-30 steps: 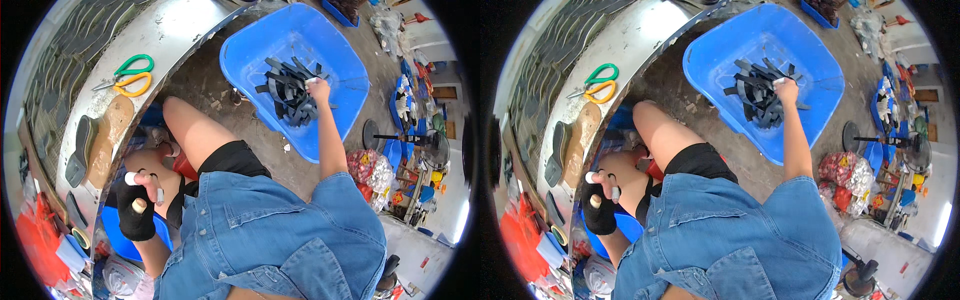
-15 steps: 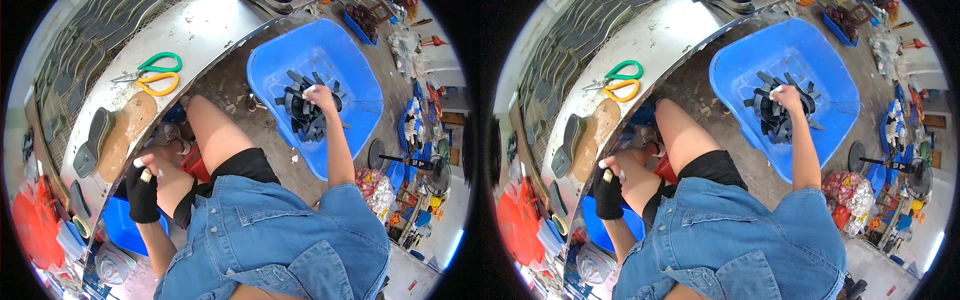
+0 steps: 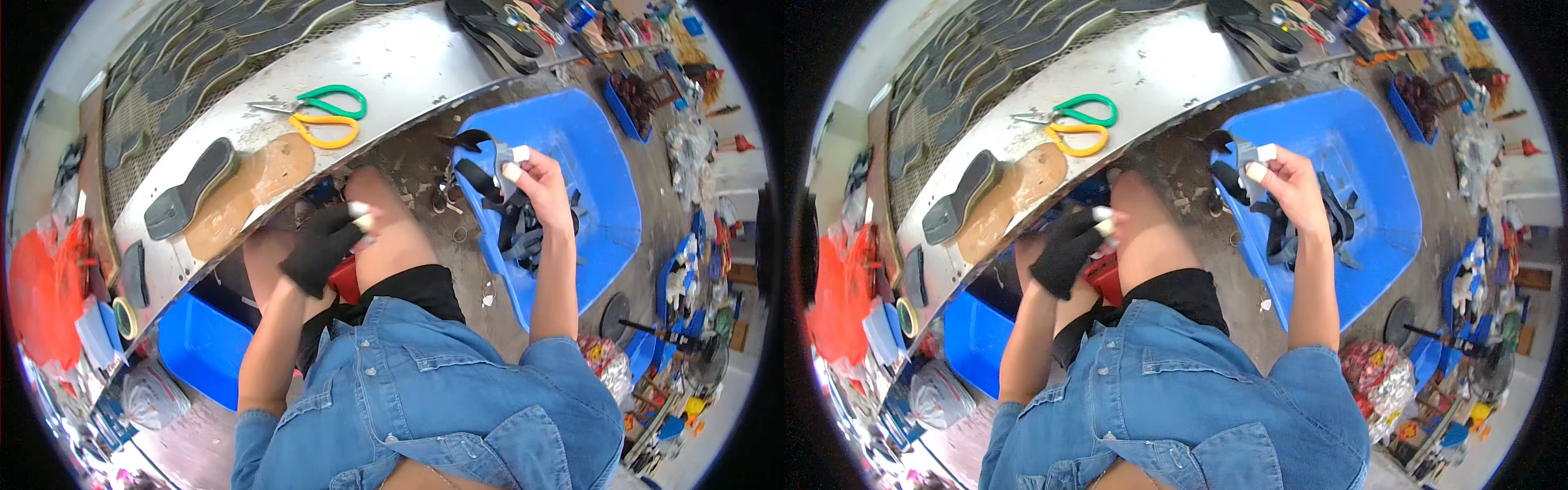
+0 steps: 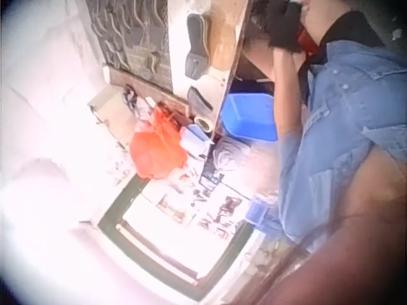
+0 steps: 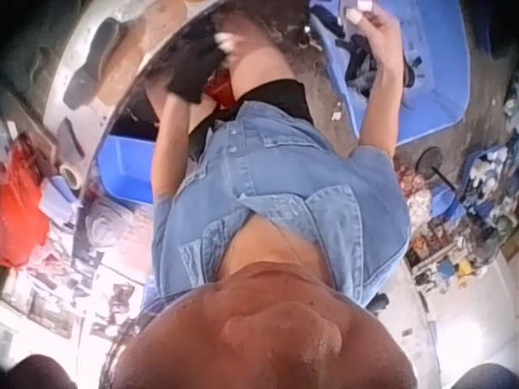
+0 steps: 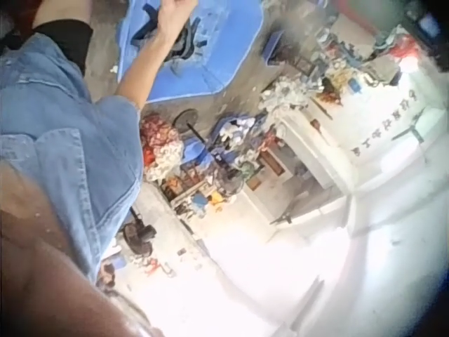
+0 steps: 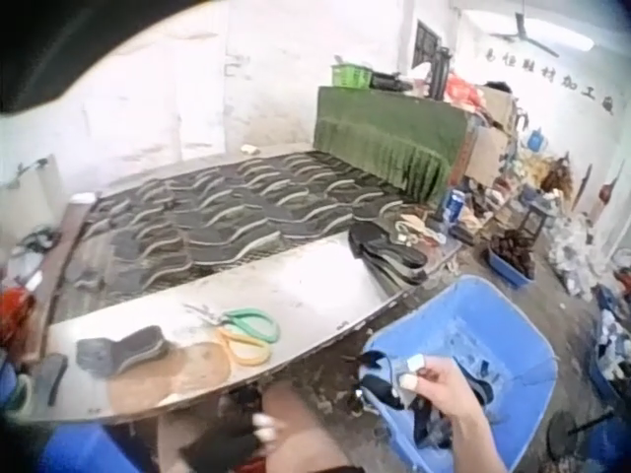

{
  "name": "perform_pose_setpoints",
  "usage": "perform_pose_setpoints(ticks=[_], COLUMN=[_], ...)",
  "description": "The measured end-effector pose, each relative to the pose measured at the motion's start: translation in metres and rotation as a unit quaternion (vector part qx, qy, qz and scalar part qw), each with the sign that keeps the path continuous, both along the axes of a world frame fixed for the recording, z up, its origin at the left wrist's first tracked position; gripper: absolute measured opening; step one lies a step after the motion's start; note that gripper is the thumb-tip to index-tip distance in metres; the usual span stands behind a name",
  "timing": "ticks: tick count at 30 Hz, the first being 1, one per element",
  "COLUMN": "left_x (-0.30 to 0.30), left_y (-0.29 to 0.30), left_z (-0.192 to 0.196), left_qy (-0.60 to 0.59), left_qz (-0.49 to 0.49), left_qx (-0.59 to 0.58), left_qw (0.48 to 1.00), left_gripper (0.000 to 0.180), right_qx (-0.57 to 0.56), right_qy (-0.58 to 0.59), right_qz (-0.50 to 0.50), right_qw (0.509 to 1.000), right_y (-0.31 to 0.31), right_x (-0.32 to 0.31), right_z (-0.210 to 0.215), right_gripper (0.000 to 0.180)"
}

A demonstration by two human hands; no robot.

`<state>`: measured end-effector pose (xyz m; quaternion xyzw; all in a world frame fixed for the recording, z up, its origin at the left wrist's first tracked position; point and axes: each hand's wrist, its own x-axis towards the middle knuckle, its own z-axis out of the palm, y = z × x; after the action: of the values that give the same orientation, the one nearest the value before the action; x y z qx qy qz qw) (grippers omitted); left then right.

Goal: The recorder is assembling components of a black shoe, applying adhesive and trimming materials.

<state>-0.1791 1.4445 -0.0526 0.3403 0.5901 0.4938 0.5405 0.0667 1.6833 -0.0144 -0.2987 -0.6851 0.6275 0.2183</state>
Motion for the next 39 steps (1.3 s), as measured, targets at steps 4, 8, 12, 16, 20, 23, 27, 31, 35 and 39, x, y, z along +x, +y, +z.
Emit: perform_pose_setpoints(ticks=[4, 8, 12, 16, 20, 23, 27, 31, 35, 39], left_x=[0.006, -0.005, -0.010, -0.010, -0.020, -0.024, -0.022, -0.019, -0.005, -0.003], left_y=[0.046, 0.043, 0.012, -0.021, -0.049, -0.051, -0.065, -0.074, -0.073, -0.075], left_z=[0.014, 0.016, 0.039, 0.032, 0.011, 0.019, 0.049, 0.053, 0.061, 0.065], left_qy=[-0.290, -0.335, -0.208, -0.347, -0.505, -0.295, -0.225, -0.229, -0.126, -0.170], left_qz=[-0.030, 0.068, 0.208, 0.256, 0.109, 0.198, 0.275, 0.367, 0.403, 0.405], left_qx=[0.015, 0.101, 0.099, 0.108, 0.052, 0.073, 0.083, 0.096, 0.139, 0.122], left_qw=[0.956, 0.934, 0.951, 0.896, 0.854, 0.932, 0.931, 0.897, 0.896, 0.890], left_gripper=[0.048, 0.028, 0.018, 0.028, 0.030, 0.022, 0.030, 0.032, 0.031, 0.027], right_qx=[0.008, 0.028, -0.040, -0.054, 0.049, 0.106, 0.079, -0.022, -0.037, 0.114], right_qy=[0.037, -0.014, 0.003, 0.019, -0.022, -0.059, -0.031, 0.070, 0.149, 0.162], right_qz=[0.072, 0.191, 0.248, 0.268, 0.363, 0.432, 0.428, 0.319, 0.135, 0.153], right_qw=[0.997, 0.981, 0.968, 0.962, 0.930, 0.894, 0.900, 0.945, 0.979, 0.968], right_y=[-0.044, -0.084, -0.098, -0.106, -0.121, -0.125, -0.127, -0.135, -0.155, -0.175], right_x=[-0.031, -0.067, -0.091, -0.116, -0.132, -0.135, -0.141, -0.153, -0.160, -0.170], right_z=[0.013, 0.016, 0.010, 0.017, 0.018, 0.020, 0.014, 0.017, 0.025, 0.035], right_gripper=[0.019, 0.013, 0.018, 0.023, 0.026, 0.022, 0.016, 0.038, 0.037, 0.020])
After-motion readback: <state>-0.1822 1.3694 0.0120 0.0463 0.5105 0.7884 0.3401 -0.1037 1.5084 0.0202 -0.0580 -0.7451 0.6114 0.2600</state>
